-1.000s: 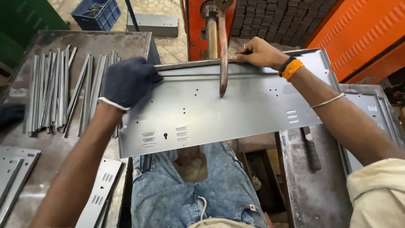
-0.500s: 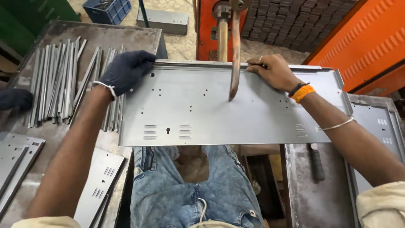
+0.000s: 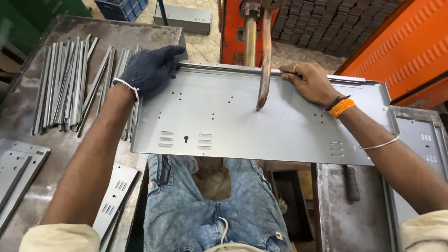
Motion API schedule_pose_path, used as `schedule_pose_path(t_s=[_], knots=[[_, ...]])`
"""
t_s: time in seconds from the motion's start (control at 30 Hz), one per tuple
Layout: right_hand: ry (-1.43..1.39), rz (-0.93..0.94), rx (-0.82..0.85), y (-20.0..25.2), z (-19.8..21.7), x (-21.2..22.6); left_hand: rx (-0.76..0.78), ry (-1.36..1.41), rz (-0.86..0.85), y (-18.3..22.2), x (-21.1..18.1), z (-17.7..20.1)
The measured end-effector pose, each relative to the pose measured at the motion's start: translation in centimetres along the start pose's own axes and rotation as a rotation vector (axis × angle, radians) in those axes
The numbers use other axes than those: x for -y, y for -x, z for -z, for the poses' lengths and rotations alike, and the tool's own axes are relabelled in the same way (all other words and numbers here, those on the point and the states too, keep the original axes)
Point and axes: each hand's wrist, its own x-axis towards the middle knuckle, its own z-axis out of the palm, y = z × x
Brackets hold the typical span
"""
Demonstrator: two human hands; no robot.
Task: Use a spot welding machine to join a metal strip to a larger metal panel.
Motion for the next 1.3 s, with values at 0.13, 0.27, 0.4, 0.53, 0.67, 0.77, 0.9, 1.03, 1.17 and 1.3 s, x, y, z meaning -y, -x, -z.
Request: schedule_pose_path(t_s=[0.13,0.27,0.4,0.53,0.67,0.77,0.9,1.03,1.17,1.3], knots=[[0.005,-0.084,0.028,-0.2,-0.3,-0.3,0.005,-0.069,-0.171,-1.2,1.4,-1.1],[0.058,-0.009,0.021,-0.1,-0.2,-0.8,-0.021,-0.228,-0.162,-2.1,2.8,-3.5],[0.136,0.124,0.019,0.8,1.2,-2.4,-0.019,-0.155,-0.149,-2.2,2.7,-3.9],[0.211,-0.122,0.168,1.3,2.6,-2.6,-0.015,-0.213,-0.149,-2.1,2.1,-3.5],[0.212,-0.063,0.104,2.1,2.7,-2.2,0.019,-0.211,-0.121,-1.1,0.3,-2.8],[0.27,-0.133,0.169,4.0,2.1,-0.9,0.093,-0.224,-0.05,1.4,-0.5,-2.3],[0.145,-0.02,0.067,8.1,2.4,3.0,0.103,-0.268,-0.032,4.9,-1.8,-1.9],[0.159,-0.04,0.054,8.9,1.8,3.3,0.082,-0.222,-0.066,5.9,-1.8,-2.0],[0.173,-0.034,0.032,8.9,1.8,3.2,0.053,-0.176,-0.084,6.0,-1.9,-1.8],[0.148,-0.012,-0.014,9.1,0.8,2.6,0.061,-0.146,-0.107,6.2,-1.4,-2.2]])
